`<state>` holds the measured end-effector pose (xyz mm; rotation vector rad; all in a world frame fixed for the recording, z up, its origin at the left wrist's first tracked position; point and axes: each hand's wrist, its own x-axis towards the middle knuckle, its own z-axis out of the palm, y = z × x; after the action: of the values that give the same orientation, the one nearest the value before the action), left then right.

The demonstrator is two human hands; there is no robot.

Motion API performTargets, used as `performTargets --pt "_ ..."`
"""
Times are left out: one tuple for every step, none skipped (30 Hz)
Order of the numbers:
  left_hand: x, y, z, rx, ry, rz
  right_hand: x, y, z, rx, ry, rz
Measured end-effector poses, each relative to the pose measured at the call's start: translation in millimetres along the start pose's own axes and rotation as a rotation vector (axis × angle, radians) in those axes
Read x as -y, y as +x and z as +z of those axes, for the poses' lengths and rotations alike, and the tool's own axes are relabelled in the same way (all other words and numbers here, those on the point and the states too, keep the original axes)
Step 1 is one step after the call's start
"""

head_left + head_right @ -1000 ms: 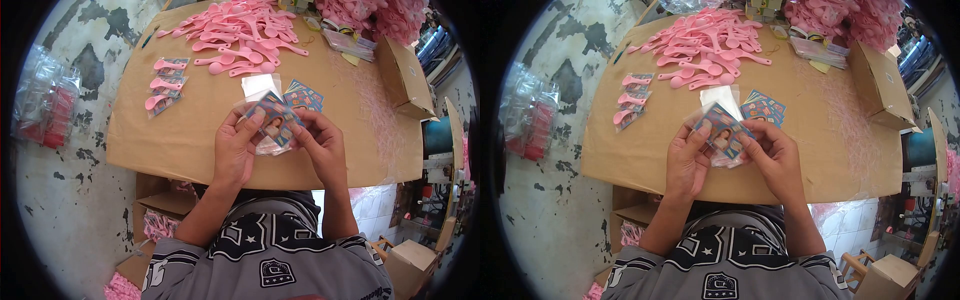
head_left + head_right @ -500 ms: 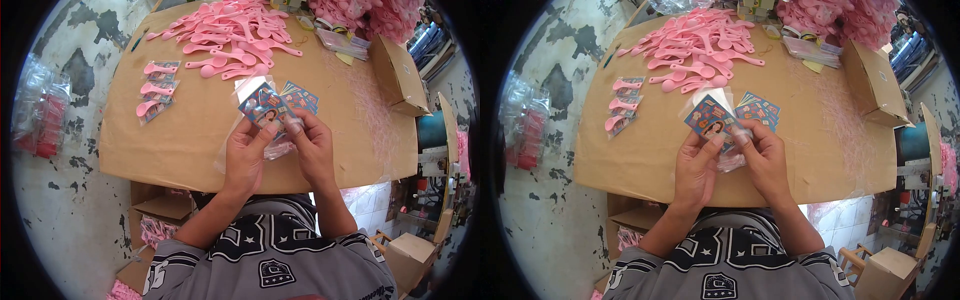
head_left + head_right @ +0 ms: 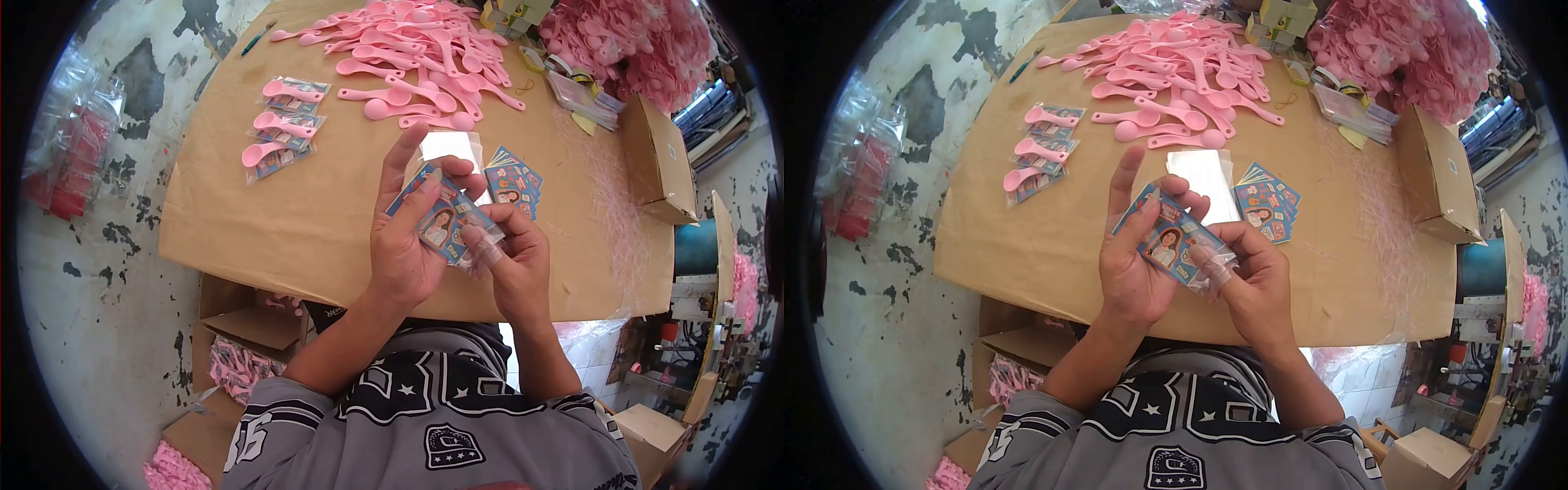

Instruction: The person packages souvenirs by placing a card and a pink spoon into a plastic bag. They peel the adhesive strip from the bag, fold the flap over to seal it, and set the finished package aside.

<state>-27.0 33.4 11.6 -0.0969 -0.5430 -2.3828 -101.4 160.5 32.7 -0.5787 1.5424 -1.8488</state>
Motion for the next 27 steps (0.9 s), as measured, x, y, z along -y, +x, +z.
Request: performTargets --pt "0.5 0.0 2.2 0.007 -0.004 0.003 0.2 0.6 -1.6 0.015 -0.035 0.011" --pt "1.6 0.3 4.2 0.017 -0.009 0.006 -3.1 2.1 -1.9 0.013 -0.017 0.008" --pt "3.2 -0.6 5.9 -0.011 -0.031 -0.013 -8.8 4.3 -2.7 0.011 0.001 0.004" --pt "4.9 -2.3 7.5 -0.039 -0.053 -0.032 -11.3 6.2 -2.0 0.01 0.02 0.001" --pt "5.2 -2.6 7.9 -0.067 -0.073 -0.049 -12.1 7.8 2.0 -0.012 0.023 -0.041" --pt "4.1 -0.9 6.7 -0.077 -0.062 -0.038 -13.3 9.6 8.8 -0.033 0.026 -0.083" --pt "2.5 1.4 4.6 -0.086 -0.049 -0.028 -14.3 11.4 13.9 -0.056 0.031 -0.124" --pt "1.1 2.7 2.7 -0.097 -0.038 -0.02 -11.0 12.0 17.4 -0.082 -0.095 -0.226" --pt "-1.6 2.8 2.2 -0.135 -0.029 -0.031 -4.2 11.6 21.1 -0.11 -0.222 -0.326" --pt "-5.8 2.9 2.9 -0.174 -0.02 -0.043 0.7 11.6 23.0 -0.138 -0.351 -0.425" --pt "-9.1 3.1 3.5 -0.212 -0.01 -0.054 3.6 12.9 18.8 -0.047 -0.506 -0.55" --pt "-10.9 4.3 3.5 -0.263 0.004 -0.042 7.5 14.5 9.9 0.048 -0.66 -0.674" --pt "-13.7 4.9 -1.1 -0.282 -0.01 -0.042 11.4 14.8 2.7 0.146 -0.812 -0.795" --pt "-18.0 5.8 -8.2 -0.3 -0.024 -0.043 17.4 13.7 0.3 0.186 -0.872 -0.787" --pt "-22.7 7.0 -13.2 -0.317 -0.038 -0.044 21.8 15.9 -4.7 0.186 -0.876 -0.787" --pt "-28.4 9.0 -12.4 -0.363 -0.026 -0.029 26.9 22.2 -11.4 0.183 -0.881 -0.787" --pt "-34.3 10.8 -15.3 -0.367 -0.021 -0.001 32.3 29.5 -19.1 0.181 -0.886 -0.787" --pt "-40.7 12.5 -18.4 -0.372 -0.017 0.027 38.4 39.5 -28.1 0.127 -0.865 -0.71" --pt "-45.2 13.3 -20.1 -0.376 -0.012 0.057 44.3 55.0 -37.0 0.073 -0.867 -0.635" --pt "-47.8 13.2 -20.5 -0.367 -0.023 0.063 50.1 73.4 -46.0 0.018 -0.867 -0.561" --pt "-49.9 13.6 -20.7 -0.356 -0.033 0.069 54.2 93.4 -55.3 -0.009 -0.948 -0.487" --pt "-51.4 14.5 -20.3 -0.343 -0.042 0.075 56.0 115.2 -66.0 -0.036 -1.026 -0.412" --pt "-51.7 15.5 -18.9 -0.329 -0.053 0.083 48.0 141.0 -82.3 -0.044 -1.097 -0.458" --pt "-50.7 14.4 -16.6 -0.323 -0.051 0.083 35.2 165.6 -100.0 -0.05 -1.169 -0.504" --pt "-49.3 11.7 -14.1 -0.319 -0.049 0.086 24.2 187.0 -116.0 -0.056 -1.269 -0.578" --pt "-48.6 10.2 -12.9 -0.319 -0.045 0.091 12.7 206.7 -129.3 -0.058 -1.367 -0.651" --pt "-48.6 9.5 -13.4 -0.324 -0.024 0.112 11.1 212.0 -125.7 -0.057 -1.462 -0.722"
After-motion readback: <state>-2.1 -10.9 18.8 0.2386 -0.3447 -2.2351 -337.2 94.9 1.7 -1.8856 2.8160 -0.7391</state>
